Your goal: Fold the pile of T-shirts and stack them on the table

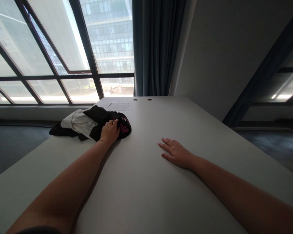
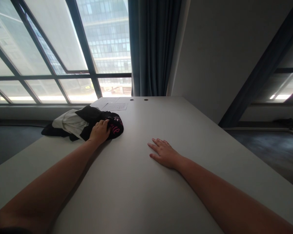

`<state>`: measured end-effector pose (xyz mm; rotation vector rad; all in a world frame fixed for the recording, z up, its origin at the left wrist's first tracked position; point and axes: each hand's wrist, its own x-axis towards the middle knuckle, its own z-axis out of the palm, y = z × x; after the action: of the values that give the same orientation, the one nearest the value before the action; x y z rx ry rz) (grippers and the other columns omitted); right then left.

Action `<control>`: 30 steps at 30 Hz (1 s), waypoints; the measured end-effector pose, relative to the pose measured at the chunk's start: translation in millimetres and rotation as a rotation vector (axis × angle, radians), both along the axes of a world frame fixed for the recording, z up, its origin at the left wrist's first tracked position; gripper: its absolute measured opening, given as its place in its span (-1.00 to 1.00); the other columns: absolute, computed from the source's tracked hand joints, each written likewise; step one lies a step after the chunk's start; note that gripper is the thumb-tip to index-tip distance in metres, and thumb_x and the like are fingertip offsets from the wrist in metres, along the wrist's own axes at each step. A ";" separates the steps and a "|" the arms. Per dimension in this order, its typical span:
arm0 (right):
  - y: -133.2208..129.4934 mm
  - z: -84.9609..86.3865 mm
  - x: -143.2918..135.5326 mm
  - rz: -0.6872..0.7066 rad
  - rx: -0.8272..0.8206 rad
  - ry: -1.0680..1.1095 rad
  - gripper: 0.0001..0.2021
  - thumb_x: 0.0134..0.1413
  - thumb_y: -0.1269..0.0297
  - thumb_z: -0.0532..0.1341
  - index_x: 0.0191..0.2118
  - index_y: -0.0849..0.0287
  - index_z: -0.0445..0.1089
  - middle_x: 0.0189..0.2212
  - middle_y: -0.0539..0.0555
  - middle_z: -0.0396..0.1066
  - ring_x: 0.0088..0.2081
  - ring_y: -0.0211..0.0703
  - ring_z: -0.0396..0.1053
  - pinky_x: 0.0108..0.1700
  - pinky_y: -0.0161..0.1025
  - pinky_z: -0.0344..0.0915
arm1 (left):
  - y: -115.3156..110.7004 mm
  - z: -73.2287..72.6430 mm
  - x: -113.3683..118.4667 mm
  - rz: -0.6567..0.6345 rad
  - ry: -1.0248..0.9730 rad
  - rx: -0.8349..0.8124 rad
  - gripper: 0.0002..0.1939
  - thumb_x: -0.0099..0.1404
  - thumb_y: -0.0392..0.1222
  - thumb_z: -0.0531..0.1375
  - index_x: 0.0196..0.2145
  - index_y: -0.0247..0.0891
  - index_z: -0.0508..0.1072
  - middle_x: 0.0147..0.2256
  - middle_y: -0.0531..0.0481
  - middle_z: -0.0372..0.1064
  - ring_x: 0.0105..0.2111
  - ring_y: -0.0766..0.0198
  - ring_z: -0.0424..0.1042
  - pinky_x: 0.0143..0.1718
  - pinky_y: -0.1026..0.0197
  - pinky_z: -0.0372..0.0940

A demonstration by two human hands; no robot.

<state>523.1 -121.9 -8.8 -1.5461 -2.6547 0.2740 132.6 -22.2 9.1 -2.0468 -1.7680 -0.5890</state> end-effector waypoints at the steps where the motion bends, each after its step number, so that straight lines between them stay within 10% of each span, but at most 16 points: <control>1: 0.2 -0.2 0.0 0.002 0.002 0.004 -0.32 0.42 -0.13 0.03 0.52 0.05 0.16 0.54 0.24 -0.10 0.53 0.26 -0.11 0.49 0.28 -0.13 | -1.1 0.1 2.8 -0.053 0.013 0.001 -0.47 0.45 -0.11 0.07 0.30 -0.33 0.38 0.06 -0.35 0.42 -0.01 -0.16 0.41 -0.02 -0.10 0.33; 14: 0.6 0.2 0.2 -0.007 -0.013 -0.003 -0.31 0.43 -0.12 0.05 0.53 0.04 0.13 0.55 0.24 -0.11 0.54 0.24 -0.14 0.50 0.25 -0.18 | -26.1 5.2 49.7 -0.560 0.127 0.010 -0.58 0.45 -0.32 0.04 0.11 -0.19 0.59 -0.02 -0.16 0.51 -0.08 0.07 0.46 0.07 0.01 0.36; 20: 0.4 0.7 0.1 -0.003 -0.010 -0.003 -0.31 0.42 -0.13 0.05 0.52 0.03 0.14 0.55 0.24 -0.11 0.53 0.25 -0.12 0.49 0.26 -0.17 | -23.2 27.1 27.8 -0.073 -0.086 0.247 -0.46 0.50 0.03 0.09 0.28 -0.35 0.41 0.31 -0.47 0.25 0.33 -0.34 0.19 0.27 -0.32 0.14; 24: 0.1 1.1 0.1 -0.008 -0.018 -0.004 -0.31 0.42 -0.11 0.06 0.53 0.05 0.13 0.55 0.25 -0.12 0.54 0.25 -0.14 0.50 0.25 -0.17 | -9.2 31.5 -4.1 0.236 -0.171 0.101 -0.28 0.46 0.09 0.09 0.38 -0.49 0.23 0.24 -0.66 0.31 0.24 -0.49 0.32 0.14 -0.39 0.23; 30: 0.4 0.0 0.8 -0.006 -0.008 0.022 -0.31 0.40 -0.14 0.07 0.52 0.03 0.16 0.54 0.22 -0.09 0.53 0.25 -0.12 0.49 0.27 -0.16 | -9.9 32.5 -6.5 0.159 -0.068 -0.051 -0.51 0.51 -0.04 0.01 0.28 -0.19 0.41 -0.05 -0.31 0.60 -0.10 -0.16 0.59 -0.02 -0.12 0.36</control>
<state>523.9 -121.4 -8.9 -1.5442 -2.6346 0.3004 126.1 -32.1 41.6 -1.9162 -1.9819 -0.5770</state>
